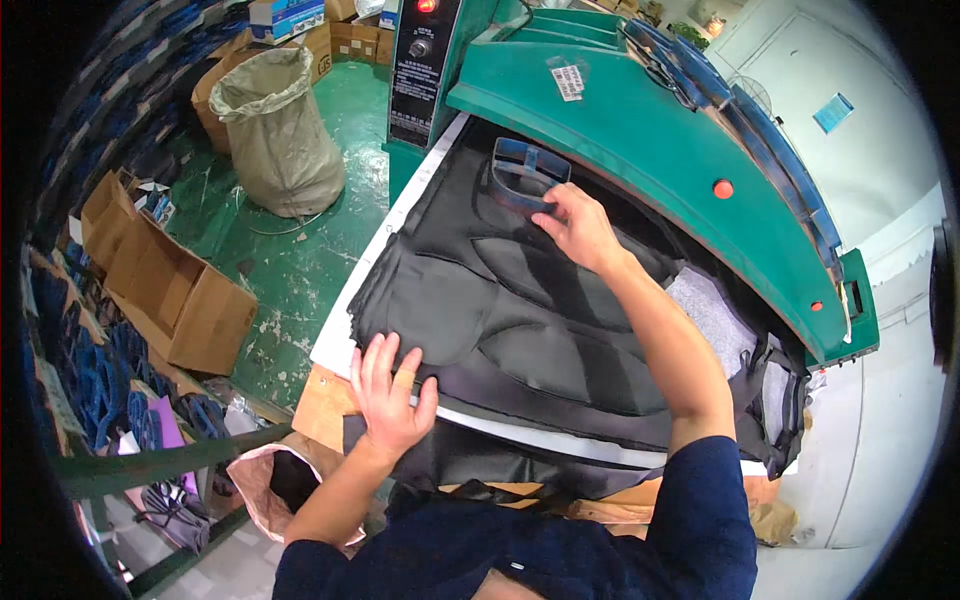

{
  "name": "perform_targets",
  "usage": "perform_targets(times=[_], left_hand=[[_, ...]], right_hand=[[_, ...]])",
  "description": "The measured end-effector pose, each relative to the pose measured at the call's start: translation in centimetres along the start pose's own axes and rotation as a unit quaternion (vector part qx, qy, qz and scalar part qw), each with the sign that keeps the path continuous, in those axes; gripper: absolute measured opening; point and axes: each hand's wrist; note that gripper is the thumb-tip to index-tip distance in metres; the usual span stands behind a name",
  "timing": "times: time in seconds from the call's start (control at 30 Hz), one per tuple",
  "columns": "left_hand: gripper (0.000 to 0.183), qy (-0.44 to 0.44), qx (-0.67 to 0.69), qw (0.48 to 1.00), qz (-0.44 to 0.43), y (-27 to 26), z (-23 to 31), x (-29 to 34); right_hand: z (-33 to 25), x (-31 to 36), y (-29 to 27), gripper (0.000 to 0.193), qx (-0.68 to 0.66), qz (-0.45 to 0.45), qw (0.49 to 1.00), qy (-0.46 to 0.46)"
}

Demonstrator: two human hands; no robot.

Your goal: Use a hydraulic press and metal dies to cut shapes out of foam or fabric padding material.

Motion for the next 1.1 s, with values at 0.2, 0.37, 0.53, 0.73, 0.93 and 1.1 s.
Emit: perform_targets(times=[0.2, 0.37, 0.53, 0.73, 0.93, 1.1], left_hand=[[0.044, -0.013, 0.001, 1.0, 0.001, 0.2, -0.4, 0.6], [0.044, -0.012, -0.007, 1.0, -0.007, 0.2, -0.5, 0.7], [0.048, -0.001, 0.002, 1.0, -0.017, -0.1, -0.9, 0.7], [0.046, -0.004, -0.022, 0.999, -0.032, -1.1, 0.1, -0.9], [0.042, 0.034, 0.054, 0.993, -0.1, -3.7, 1.7, -10.5], [0.044, 0.07, 0.155, 0.972, -0.16, 6.7, -2.5, -23.3]], right_hand=[[1.6, -4.4, 4.2, 0.029, 0.044, 0.01, 0.998, 0.035], [2.9, -5.8, 6.6, 0.029, 0.065, 0.053, 0.996, 0.028], [3.2, -5.5, 7.8, 0.027, 0.045, 0.042, 0.997, 0.052], [2.7, -2.8, 6.5, 0.042, -0.119, 0.05, 0.982, 0.135], [3.8, 11.4, -2.2, 0.04, -0.112, 0.072, 0.974, 0.182], [2.7, 25.1, -8.1, 0.027, -0.051, 0.138, 0.944, 0.297]])
Point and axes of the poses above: each hand's wrist, its own x-axis away from the middle knuckle, its own y-axis out of the palm, z = x × y, and after that the axes turned 14 degrees about x, right-handed
